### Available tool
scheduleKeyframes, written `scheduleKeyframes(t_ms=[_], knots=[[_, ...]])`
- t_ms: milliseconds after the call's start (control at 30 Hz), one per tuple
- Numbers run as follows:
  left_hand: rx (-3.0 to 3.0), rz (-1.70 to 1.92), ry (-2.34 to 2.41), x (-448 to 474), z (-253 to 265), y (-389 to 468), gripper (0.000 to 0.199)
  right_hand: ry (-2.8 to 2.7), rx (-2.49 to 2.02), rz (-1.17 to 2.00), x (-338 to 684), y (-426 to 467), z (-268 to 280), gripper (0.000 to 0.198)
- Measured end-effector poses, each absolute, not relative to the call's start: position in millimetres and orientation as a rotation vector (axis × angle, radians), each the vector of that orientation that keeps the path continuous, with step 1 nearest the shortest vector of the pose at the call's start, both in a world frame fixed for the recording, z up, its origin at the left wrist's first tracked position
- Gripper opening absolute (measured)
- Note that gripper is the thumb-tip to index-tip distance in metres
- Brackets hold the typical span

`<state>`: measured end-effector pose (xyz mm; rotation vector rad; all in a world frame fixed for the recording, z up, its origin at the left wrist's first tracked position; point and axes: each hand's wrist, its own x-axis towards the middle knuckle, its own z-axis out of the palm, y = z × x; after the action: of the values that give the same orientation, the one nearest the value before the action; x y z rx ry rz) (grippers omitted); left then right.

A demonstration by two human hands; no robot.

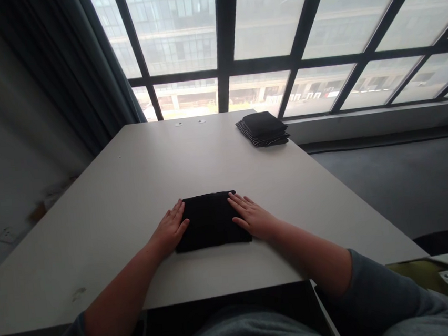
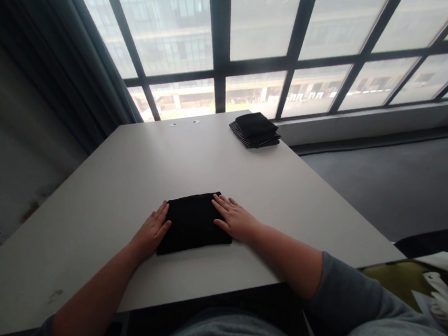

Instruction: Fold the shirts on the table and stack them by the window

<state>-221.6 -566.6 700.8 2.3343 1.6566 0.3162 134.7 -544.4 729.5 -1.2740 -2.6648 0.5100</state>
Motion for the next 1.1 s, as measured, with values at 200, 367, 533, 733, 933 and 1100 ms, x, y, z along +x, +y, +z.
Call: scheduleKeyframes(t_ms=[200, 367, 533, 733, 933, 1100], knots=[[2.328, 0.313, 1.759, -227, 692, -567, 0.07, -2.632, -1.478, 0.536, 143, -548, 730, 0.082], [2.26, 0.441, 1.708, -228, 692, -564, 0.071, -2.49, -1.494, 0.668, 139, -545, 737, 0.075], [2.035, 0.674, 1.716, -225, 698, -549, 0.074, -2.223, -1.419, 0.835, 134, -536, 738, 0.071], [2.114, 0.611, 1.854, -210, 708, -537, 0.065, -1.895, -1.241, 1.031, 135, -528, 731, 0.066], [2.45, 0.474, 1.662, -167, 745, -529, 0.059, -1.56, -0.958, 1.439, 125, -530, 740, 0.072], [2.372, 0.306, 1.593, -142, 761, -513, 0.056, -1.293, -0.884, 1.678, 120, -531, 743, 0.092]])
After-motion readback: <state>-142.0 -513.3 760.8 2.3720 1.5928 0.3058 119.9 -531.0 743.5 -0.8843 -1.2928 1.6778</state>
